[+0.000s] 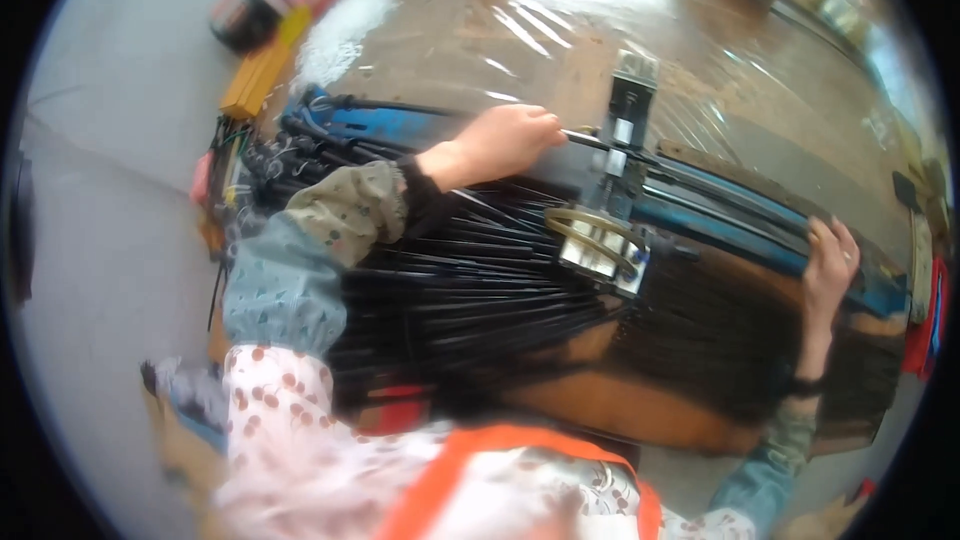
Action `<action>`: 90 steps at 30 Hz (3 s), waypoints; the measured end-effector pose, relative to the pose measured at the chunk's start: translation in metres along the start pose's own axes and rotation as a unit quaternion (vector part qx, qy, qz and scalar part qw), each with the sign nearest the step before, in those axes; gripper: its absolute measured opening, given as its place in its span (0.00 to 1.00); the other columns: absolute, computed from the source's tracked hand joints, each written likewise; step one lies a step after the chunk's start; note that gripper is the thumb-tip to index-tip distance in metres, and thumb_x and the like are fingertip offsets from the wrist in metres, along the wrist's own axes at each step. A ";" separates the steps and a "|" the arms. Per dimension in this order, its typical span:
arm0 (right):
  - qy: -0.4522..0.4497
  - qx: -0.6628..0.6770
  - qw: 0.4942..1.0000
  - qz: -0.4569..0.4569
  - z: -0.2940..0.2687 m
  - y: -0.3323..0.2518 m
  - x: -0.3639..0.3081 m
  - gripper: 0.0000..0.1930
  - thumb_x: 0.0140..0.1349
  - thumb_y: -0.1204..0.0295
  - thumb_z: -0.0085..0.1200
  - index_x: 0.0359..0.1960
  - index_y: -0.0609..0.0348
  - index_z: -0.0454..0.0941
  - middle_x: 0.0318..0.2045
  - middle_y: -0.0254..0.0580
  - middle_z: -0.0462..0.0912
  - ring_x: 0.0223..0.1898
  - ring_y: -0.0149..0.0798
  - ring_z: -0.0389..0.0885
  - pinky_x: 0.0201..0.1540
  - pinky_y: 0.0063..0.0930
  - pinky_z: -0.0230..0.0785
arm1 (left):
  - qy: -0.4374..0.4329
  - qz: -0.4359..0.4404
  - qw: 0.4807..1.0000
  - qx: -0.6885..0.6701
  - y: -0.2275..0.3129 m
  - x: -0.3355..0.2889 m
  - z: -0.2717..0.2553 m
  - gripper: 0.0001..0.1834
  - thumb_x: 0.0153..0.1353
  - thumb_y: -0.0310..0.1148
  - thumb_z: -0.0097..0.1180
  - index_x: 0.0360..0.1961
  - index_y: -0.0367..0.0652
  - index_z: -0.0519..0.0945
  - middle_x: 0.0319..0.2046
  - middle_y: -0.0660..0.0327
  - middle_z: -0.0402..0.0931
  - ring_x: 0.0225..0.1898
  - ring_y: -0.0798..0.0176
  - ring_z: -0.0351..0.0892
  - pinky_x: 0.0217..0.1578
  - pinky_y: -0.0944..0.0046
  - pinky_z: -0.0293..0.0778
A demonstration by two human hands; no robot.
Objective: Organizing long black rods into a bundle using a mechanical alignment jig on a production workbench.
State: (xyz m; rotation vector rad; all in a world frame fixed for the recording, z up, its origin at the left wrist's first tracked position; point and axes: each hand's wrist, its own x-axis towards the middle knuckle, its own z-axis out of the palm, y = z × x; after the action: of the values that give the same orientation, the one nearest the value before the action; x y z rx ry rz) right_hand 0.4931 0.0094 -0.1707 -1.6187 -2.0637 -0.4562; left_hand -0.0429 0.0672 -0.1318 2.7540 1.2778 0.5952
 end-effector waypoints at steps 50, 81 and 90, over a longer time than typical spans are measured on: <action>-0.179 0.261 0.932 -0.178 -0.020 -0.193 -0.052 0.08 0.52 0.79 0.49 0.34 0.61 0.76 0.33 0.54 0.76 0.38 0.59 0.75 0.40 0.48 0.70 | 0.060 -0.031 0.969 -0.239 0.123 -0.033 -0.173 0.34 0.59 0.24 0.64 0.67 0.47 0.69 0.39 0.57 0.83 0.32 0.68 0.81 0.35 0.70 0.78; -0.428 0.396 0.811 -0.041 -0.054 -0.216 -0.045 0.08 0.66 0.72 0.56 0.40 0.64 0.84 0.20 0.34 0.77 0.21 0.24 0.73 0.25 0.22 0.65 | 0.113 -0.213 0.962 0.131 0.260 -0.255 0.040 0.07 0.54 0.32 0.54 0.35 0.46 0.76 0.28 0.64 0.68 0.34 0.61 0.70 0.35 0.62 0.65; -0.418 0.505 0.753 0.050 -0.040 -0.205 -0.062 0.12 0.68 0.69 0.55 0.41 0.67 0.83 0.27 0.33 0.77 0.30 0.25 0.72 0.34 0.22 0.65 | 0.089 -0.218 0.966 0.104 0.262 -0.253 0.045 0.21 0.51 0.30 0.55 0.49 0.45 0.82 0.25 0.66 0.69 0.29 0.63 0.72 0.30 0.64 0.70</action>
State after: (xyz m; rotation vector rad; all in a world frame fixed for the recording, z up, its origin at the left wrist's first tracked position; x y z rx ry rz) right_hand 0.3129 -0.1124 -0.1652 -1.2295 -2.0486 1.4593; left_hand 0.0156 -0.2882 -0.2019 2.4757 2.0138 0.7106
